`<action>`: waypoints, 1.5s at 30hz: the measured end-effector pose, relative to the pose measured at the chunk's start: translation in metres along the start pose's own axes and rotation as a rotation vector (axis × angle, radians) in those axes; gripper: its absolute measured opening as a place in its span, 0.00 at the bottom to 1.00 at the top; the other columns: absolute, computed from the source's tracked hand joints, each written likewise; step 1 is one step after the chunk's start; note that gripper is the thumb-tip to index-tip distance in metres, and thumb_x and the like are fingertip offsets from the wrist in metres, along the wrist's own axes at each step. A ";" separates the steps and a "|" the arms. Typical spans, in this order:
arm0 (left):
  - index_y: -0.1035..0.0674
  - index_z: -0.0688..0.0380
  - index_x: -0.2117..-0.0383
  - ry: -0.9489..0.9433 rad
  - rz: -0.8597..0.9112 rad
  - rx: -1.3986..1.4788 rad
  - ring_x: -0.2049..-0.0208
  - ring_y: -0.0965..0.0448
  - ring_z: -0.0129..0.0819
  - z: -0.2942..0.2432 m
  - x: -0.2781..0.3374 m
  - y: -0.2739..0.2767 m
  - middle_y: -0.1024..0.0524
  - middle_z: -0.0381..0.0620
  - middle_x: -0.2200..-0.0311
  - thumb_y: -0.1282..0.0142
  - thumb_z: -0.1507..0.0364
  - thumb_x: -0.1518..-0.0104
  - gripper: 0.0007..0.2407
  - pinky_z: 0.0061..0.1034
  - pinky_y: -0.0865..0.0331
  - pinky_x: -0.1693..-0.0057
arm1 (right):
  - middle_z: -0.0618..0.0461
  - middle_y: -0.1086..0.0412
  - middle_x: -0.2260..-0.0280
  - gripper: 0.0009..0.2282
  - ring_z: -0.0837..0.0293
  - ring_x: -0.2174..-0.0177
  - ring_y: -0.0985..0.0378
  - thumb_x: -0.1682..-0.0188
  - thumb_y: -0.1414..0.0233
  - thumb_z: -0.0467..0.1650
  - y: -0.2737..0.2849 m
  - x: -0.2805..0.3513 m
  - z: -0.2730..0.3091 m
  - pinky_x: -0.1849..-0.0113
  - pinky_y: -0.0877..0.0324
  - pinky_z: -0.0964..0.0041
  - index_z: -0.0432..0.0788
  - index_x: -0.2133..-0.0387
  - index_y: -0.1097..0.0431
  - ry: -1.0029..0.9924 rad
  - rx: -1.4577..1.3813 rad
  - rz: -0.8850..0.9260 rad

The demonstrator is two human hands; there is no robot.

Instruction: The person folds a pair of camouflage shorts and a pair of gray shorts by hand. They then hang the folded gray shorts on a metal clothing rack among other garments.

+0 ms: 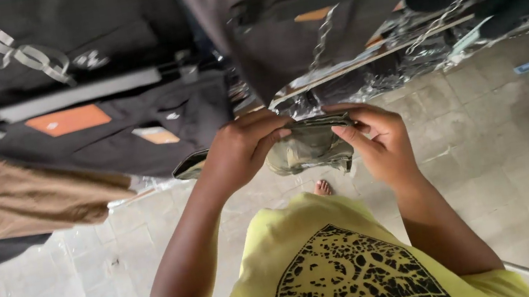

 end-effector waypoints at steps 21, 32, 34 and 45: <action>0.22 0.56 0.32 -0.336 -0.030 -0.692 0.41 0.17 0.47 -0.050 -0.247 -0.128 0.22 0.45 0.36 0.35 0.50 0.21 0.25 0.40 0.18 0.40 | 0.63 0.44 0.73 0.09 0.68 0.70 0.45 0.30 0.40 0.31 0.164 -0.079 -0.064 0.66 0.46 0.68 0.38 0.60 0.22 -0.002 0.036 -0.115; 0.10 0.41 0.46 -0.227 -0.065 -0.704 0.57 0.09 0.34 -0.038 -0.263 -0.132 0.09 0.29 0.54 0.37 0.47 0.25 0.17 0.37 0.23 0.69 | 0.59 0.29 0.73 0.13 0.68 0.74 0.36 0.32 0.38 0.33 0.182 -0.097 -0.092 0.70 0.36 0.68 0.37 0.41 0.16 -0.052 0.031 -0.145; 0.10 0.40 0.48 -0.244 -0.101 -0.623 0.56 0.09 0.33 -0.046 -0.260 -0.125 0.09 0.29 0.55 0.39 0.49 0.23 0.15 0.38 0.25 0.70 | 0.60 0.32 0.74 0.13 0.69 0.73 0.40 0.32 0.38 0.32 0.183 -0.102 -0.090 0.69 0.41 0.68 0.36 0.40 0.17 -0.011 0.012 -0.138; 0.07 0.31 0.47 0.030 -0.082 -0.234 0.75 0.22 0.24 -0.058 -0.258 -0.106 0.10 0.29 0.60 0.33 0.50 0.29 0.12 0.27 0.35 0.64 | 0.62 0.31 0.69 0.13 0.71 0.70 0.40 0.31 0.40 0.35 0.184 -0.112 -0.078 0.68 0.44 0.70 0.37 0.44 0.18 0.029 -0.120 -0.212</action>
Point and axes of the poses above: each hand's wrist, its own x-axis away from the middle knuckle, its own y-axis out of the back of the hand, z = x × y, the point moved 6 cm from there along -x, towards the middle knuckle
